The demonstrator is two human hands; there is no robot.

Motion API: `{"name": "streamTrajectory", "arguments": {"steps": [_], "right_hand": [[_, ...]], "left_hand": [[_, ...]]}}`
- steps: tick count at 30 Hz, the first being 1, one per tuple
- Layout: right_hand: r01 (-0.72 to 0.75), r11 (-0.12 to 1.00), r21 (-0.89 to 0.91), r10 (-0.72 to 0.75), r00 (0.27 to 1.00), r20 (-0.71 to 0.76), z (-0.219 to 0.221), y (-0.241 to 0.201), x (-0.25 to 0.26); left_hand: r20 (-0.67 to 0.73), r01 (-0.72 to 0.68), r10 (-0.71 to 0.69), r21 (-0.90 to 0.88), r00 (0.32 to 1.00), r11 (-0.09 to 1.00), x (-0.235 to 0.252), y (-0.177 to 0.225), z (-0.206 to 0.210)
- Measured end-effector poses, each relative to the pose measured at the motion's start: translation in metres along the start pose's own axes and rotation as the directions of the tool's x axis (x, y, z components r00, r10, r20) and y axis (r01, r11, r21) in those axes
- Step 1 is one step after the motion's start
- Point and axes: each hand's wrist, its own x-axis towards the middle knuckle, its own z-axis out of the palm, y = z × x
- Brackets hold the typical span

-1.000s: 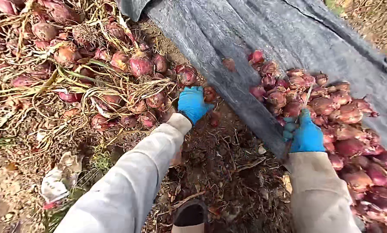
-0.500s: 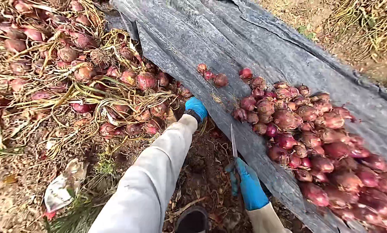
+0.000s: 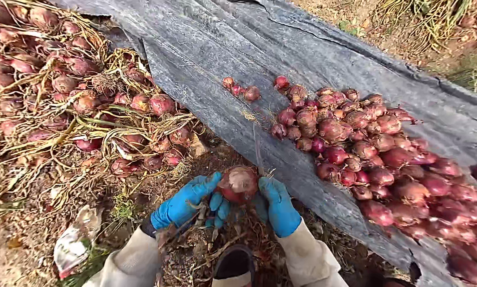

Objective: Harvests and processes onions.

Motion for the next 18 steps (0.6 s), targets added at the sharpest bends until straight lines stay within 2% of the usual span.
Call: {"name": "streamTrajectory", "arguments": {"steps": [2, 4, 5, 6, 7, 8, 9, 11, 13, 15, 16, 18], "right_hand": [[-0.026, 0.999, 0.048, 0.024, 0.999, 0.038, 0.001, -0.001, -0.005], [-0.057, 0.998, 0.019, 0.056, 0.996, 0.067, -0.005, 0.005, -0.009], [-0.080, 0.997, -0.020, 0.081, 0.995, 0.060, -0.008, 0.010, -0.011], [-0.102, 0.993, -0.065, 0.104, 0.994, 0.034, -0.012, 0.014, -0.013], [-0.132, 0.988, -0.082, 0.131, 0.991, -0.013, -0.013, 0.019, -0.015], [-0.175, 0.981, -0.084, 0.170, 0.983, -0.063, -0.013, 0.023, -0.016], [-0.232, 0.969, -0.087, 0.224, 0.971, -0.086, -0.014, 0.025, -0.016], [-0.323, 0.939, -0.115, 0.322, 0.946, -0.029, -0.018, 0.031, -0.010], [-0.294, 0.947, -0.131, 0.296, 0.955, -0.007, -0.013, 0.034, -0.003], [-0.212, 0.956, -0.200, 0.206, 0.977, -0.051, -0.008, 0.036, 0.006], [-0.168, 0.942, -0.291, 0.163, 0.986, -0.039, -0.009, 0.037, 0.011], [-0.064, 0.909, -0.412, 0.064, 0.998, -0.014, -0.018, 0.028, 0.017]], "left_hand": [[-0.102, 0.093, -0.073, 0.204, 0.992, 0.975, 0.001, 0.004, 0.002], [-0.294, 0.134, 0.005, 0.451, 0.956, 0.883, 0.007, 0.012, 0.010], [-0.374, 0.169, 0.094, 0.611, 0.923, 0.774, 0.009, 0.022, 0.013], [-0.415, 0.201, 0.243, 0.776, 0.877, 0.598, 0.011, 0.029, 0.016], [-0.388, 0.238, 0.411, 0.898, 0.825, 0.371, 0.012, 0.033, 0.018], [-0.320, 0.240, 0.522, 0.946, 0.791, 0.216, 0.013, 0.037, 0.018], [-0.260, 0.192, 0.548, 0.965, 0.795, 0.179, 0.011, 0.038, 0.017], [-0.145, 0.067, 0.424, 0.979, 0.894, 0.192, 0.009, 0.028, 0.021], [-0.070, 0.041, 0.184, 0.986, 0.980, 0.159, 0.015, 0.001, 0.033], [-0.075, 0.080, -0.037, 0.983, 0.997, 0.167, 0.027, -0.023, 0.034], [-0.103, 0.112, -0.071, 0.985, 0.992, 0.133, 0.035, -0.025, 0.028], [-0.261, 0.264, -0.060, 0.963, 0.964, 0.053, 0.056, -0.007, 0.003]]}}
